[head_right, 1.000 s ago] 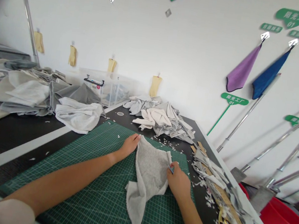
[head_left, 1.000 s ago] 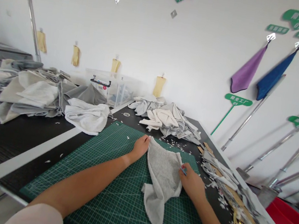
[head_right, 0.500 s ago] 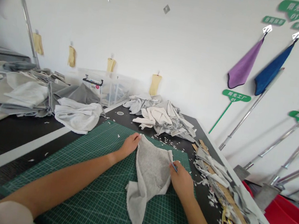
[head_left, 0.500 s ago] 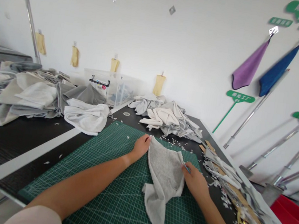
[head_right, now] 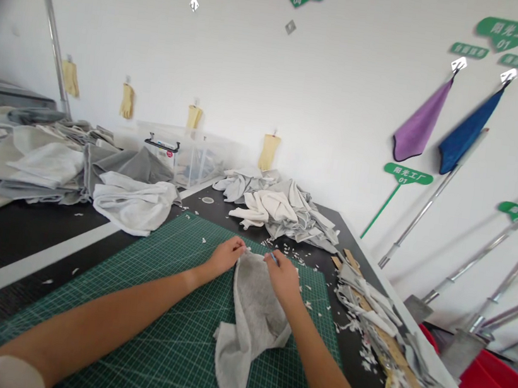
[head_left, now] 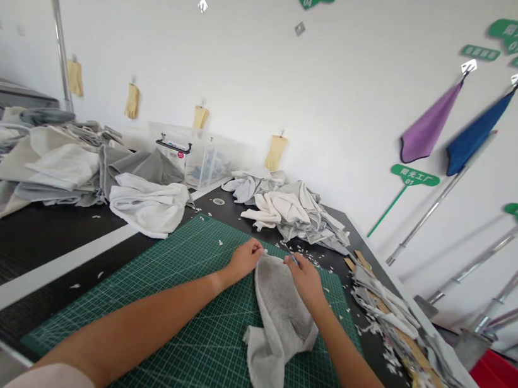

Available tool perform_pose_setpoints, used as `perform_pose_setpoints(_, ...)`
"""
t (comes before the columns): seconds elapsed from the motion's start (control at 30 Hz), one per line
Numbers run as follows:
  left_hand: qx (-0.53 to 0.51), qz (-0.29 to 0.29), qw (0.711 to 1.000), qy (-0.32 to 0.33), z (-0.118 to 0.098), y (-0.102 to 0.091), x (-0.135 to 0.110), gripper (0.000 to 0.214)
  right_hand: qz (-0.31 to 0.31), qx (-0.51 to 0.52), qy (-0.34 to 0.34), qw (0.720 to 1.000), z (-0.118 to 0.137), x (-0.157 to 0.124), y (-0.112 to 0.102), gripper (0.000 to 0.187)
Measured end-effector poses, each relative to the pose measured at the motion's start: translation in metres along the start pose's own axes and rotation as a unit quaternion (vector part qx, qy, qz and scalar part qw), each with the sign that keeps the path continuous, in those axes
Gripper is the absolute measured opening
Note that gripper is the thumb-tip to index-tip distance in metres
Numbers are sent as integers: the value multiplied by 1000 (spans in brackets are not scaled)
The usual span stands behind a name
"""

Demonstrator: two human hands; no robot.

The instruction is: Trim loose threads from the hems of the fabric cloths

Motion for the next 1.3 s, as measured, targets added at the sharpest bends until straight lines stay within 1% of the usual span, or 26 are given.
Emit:
perform_pose_setpoints(0.1,49,-4,998,26,-3,1,-3,14,-39,30,-11,999,-4,13,23,35)
perform_pose_setpoints(0.17,64,-10,997,40,-4,1,-4,14,-43,41,-12,998,-9,16,37,33)
perform_pose_setpoints(0.23,47,-4,998,37,-3,2,-2,15,-37,49,-21,998,-12,15,47,33)
perform_pose_setpoints(0.3,9,18,999,29,-1,4,1,18,-29,53,-36,998,-14,13,52,34)
perform_pose_setpoints(0.4,-42,63,997,31,0,7,4,22,-17,47,-54,997,-14,10,53,34)
perform_pose_setpoints(0.47,-64,88,993,41,0,8,6,25,-16,50,-70,996,-13,11,53,31)
perform_pose_setpoints(0.57,-84,109,989,52,0,9,6,26,-21,65,-95,993,-11,12,53,24)
perform_pose_setpoints(0.67,-71,107,990,54,2,9,5,25,-27,69,-108,991,-8,12,52,24)
perform_pose_setpoints(0.77,-33,96,993,56,3,9,3,26,-33,54,-110,992,-6,10,51,29)
perform_pose_setpoints(0.87,-9,96,993,71,2,9,2,26,-40,37,-103,993,-6,10,49,35)
perform_pose_setpoints(1.07,-8,105,991,82,2,11,3,29,-64,59,-81,993,-12,13,47,38)
perform_pose_setpoints(1.17,-14,105,990,90,1,10,4,31,-60,74,-79,992,-14,14,48,40)
perform_pose_setpoints(1.3,-21,88,992,91,-2,8,2,30,-48,92,-82,991,-13,14,48,36)
Point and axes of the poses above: each hand's wrist, its own x-axis towards the middle knuckle, its own y-axis out of the palm, z = x × y, the point moved 4 cm from there along x, towards the middle knuckle, and after that the axes turned 12 degrees about -y, right-handed, at the moved point
